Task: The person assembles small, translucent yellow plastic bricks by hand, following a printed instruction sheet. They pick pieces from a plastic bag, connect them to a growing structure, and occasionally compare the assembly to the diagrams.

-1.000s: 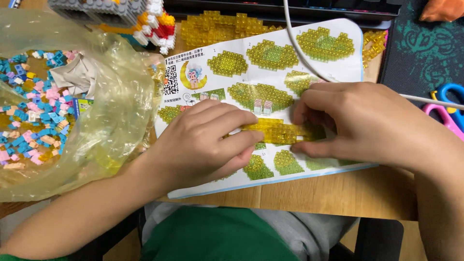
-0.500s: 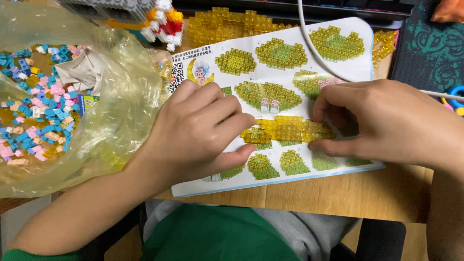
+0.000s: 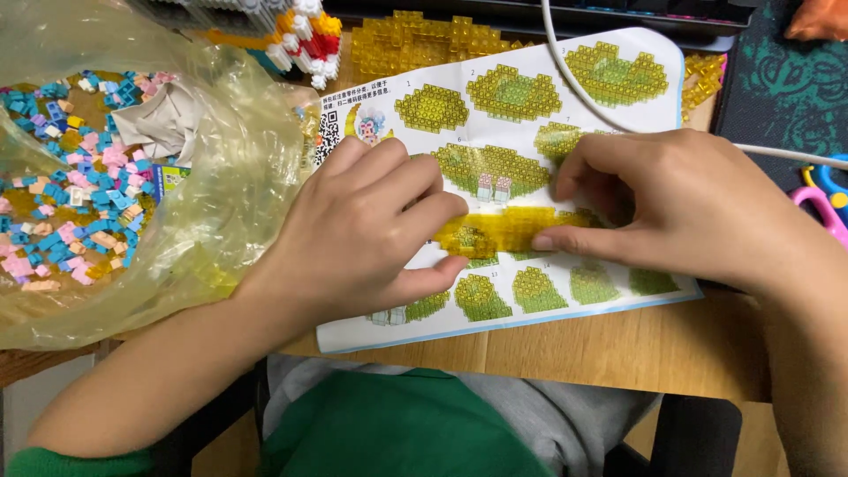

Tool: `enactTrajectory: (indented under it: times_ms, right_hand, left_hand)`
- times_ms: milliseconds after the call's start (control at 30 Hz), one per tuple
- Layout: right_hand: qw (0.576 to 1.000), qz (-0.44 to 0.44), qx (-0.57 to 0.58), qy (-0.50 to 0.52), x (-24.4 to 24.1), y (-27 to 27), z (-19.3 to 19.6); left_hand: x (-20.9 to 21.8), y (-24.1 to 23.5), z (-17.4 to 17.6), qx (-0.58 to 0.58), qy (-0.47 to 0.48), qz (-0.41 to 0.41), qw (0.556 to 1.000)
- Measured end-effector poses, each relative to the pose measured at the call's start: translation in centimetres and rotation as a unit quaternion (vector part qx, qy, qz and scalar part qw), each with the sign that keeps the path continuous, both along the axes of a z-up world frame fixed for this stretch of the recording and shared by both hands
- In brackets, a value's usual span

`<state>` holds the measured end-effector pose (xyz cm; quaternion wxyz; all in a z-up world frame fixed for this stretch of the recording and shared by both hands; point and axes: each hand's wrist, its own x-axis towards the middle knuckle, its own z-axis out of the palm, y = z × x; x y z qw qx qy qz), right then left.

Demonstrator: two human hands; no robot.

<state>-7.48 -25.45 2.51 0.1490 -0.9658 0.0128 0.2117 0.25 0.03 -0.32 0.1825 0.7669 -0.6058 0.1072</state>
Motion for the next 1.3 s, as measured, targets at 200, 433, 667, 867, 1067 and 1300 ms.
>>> enactTrajectory:
  times_ms: [200, 433, 667, 867, 1067, 1300]
  right_hand:
    - [0.972, 0.08, 0.119, -0.185, -0.1, 0.7, -1.0]
    - [0.936, 0.118, 0.076, -0.322, 0.0, 0.8, -2.1]
    - [0.93, 0.121, -0.016, -0.346, 0.1, 1.0, -2.5]
    - [0.933, 0.117, -0.035, -0.337, 0.3, 1.4, -2.1]
    - [0.934, 0.116, -0.039, -0.335, 0.3, 1.5, -2.2]
    - [0.939, 0.11, -0.035, -0.324, 0.3, 1.5, -2.1]
  left_hand:
    - [-0.2, -0.2, 0.6, 0.011, 0.026, 0.001, 1.0]
    - [-0.2, -0.3, 0.0, 0.025, 0.022, -0.003, 0.999]
    - [-0.3, -0.4, 0.2, 0.04, 0.011, -0.003, 0.999]
    - [-0.4, -0.3, 0.2, 0.039, 0.005, 0.007, 0.999]
    - [-0.4, -0.3, 0.4, 0.04, -0.002, 0.016, 0.999]
    - [-0.3, -0.3, 0.5, 0.039, 0.008, 0.011, 0.999]
